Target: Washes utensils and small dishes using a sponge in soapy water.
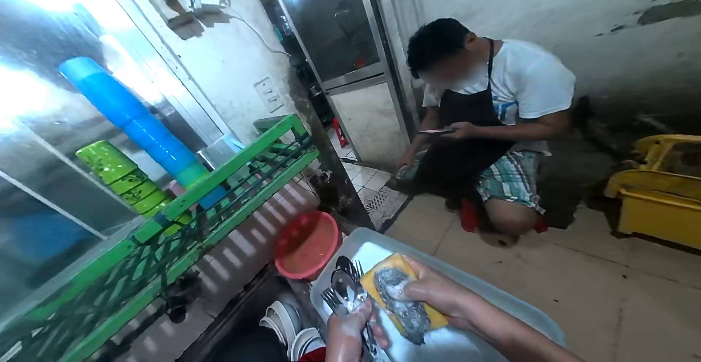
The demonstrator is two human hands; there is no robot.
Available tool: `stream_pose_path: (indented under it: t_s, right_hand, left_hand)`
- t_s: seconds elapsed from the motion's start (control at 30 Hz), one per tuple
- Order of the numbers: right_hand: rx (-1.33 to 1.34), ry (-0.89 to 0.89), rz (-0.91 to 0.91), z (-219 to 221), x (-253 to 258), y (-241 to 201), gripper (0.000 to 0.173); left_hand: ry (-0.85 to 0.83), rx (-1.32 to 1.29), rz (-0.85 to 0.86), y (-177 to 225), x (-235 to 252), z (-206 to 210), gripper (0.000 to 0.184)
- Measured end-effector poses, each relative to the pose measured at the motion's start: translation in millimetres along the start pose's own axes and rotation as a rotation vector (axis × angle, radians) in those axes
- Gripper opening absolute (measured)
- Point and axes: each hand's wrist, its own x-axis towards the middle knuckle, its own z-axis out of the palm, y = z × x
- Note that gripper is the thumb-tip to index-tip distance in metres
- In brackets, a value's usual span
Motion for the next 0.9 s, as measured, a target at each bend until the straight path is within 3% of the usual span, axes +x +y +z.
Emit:
stream_pose_path:
  t_s: [0.1,0.27,0.33,0.47,0.63,0.8,0.9]
  right_hand:
    - [-0.141,-0.051,-0.006,1.0,-1.3,-6.7,0.072]
    - [-0.192,0.133,-0.014,0.6,11.7,-11.3,0.075]
    - [-0.223,0.096,-0.002,4.9,8.9,-10.2,0.075]
    - [-0.474,-0.015,0.0,14.8,8.6,-10.1,0.067]
    - [-0.57,0.209,-0.05,14.6,24.0,-12.8,0.068]
    - [-0.688,-0.097,-0.02,16.5,19.8,-5.5,0.064]
    - [-0.729,0.078,-0.012,14.6,32.9,-8.5,0.068]
  left_hand:
    - [-0.022,0.139,-0.005,-5.6,1.1,0.2,0.01]
    - [-0.1,0.049,0.026,-5.9,-3.4,1.6,0.017]
    - [-0.045,-0.008,0.053,-4.0,-4.1,4.4,0.011]
    - [0.03,0.131,0.083,-4.0,-6.9,8.3,0.006]
    - [-0.019,0.111,0.075,-12.1,-9.8,10.5,0.006]
    - [0.056,0.18,0.026,-5.5,-12.1,1.8,0.008]
    - [0.045,0.186,0.009,-9.9,-10.2,-3.1,0.01]
